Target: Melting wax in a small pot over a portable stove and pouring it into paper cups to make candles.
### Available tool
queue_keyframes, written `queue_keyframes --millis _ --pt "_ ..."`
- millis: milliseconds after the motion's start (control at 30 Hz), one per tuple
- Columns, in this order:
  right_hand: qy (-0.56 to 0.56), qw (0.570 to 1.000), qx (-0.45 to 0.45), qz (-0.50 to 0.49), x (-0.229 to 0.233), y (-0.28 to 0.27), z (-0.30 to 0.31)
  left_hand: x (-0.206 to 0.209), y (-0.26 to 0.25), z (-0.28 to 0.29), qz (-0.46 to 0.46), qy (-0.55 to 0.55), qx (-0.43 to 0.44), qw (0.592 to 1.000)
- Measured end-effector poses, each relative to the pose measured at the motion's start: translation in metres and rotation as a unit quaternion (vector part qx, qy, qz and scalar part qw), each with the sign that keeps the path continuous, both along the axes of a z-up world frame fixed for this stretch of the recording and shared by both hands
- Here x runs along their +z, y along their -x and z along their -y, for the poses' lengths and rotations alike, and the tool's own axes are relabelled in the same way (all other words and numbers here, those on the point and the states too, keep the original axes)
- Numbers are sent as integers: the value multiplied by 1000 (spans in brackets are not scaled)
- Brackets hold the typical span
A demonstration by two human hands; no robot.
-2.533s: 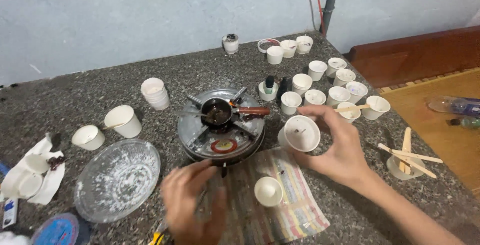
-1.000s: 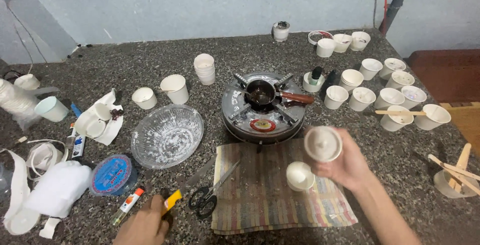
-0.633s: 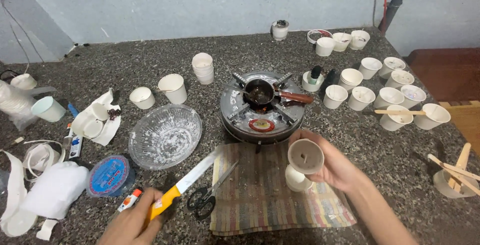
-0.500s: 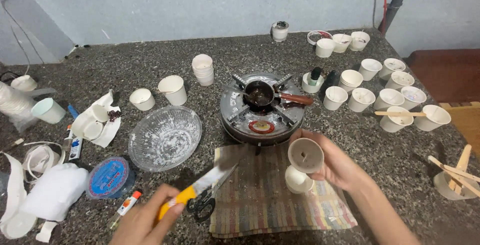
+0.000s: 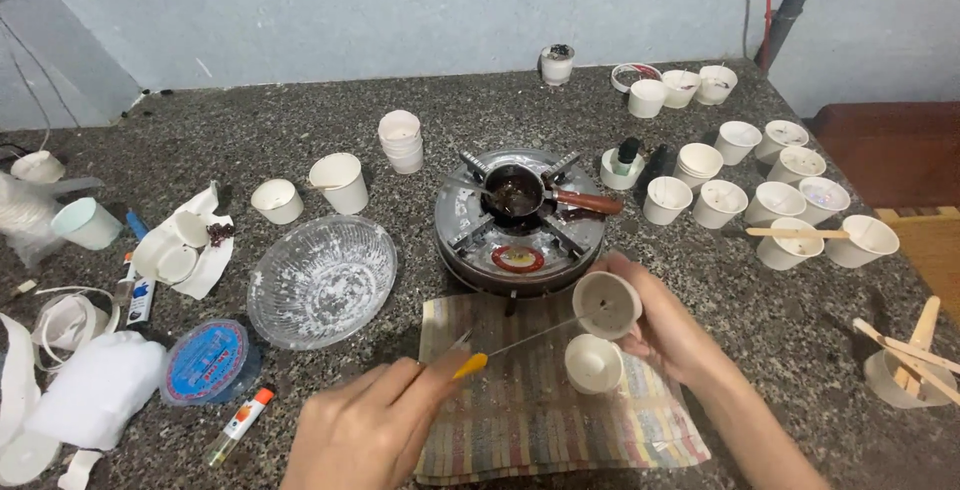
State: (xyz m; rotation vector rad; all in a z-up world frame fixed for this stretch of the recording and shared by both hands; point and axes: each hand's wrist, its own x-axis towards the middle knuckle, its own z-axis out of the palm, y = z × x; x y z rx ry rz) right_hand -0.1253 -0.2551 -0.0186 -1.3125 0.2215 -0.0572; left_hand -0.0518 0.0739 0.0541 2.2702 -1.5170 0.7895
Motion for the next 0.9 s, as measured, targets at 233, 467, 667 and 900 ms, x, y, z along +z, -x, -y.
queue_keyframes --millis 233,467,667,900 --pt "-46 995 -77 -51 -1 1 2 14 -4 4 83 -40 22 995" --pt "-85 995 -48 -7 -11 1 10 49 -4 29 165 -54 -62 983" --pt "-89 995 -48 4 -14 4 17 51 2 53 190 -60 -83 977" --pt "-89 995 -46 3 -16 5 22 52 6 64 188 -74 -78 976"
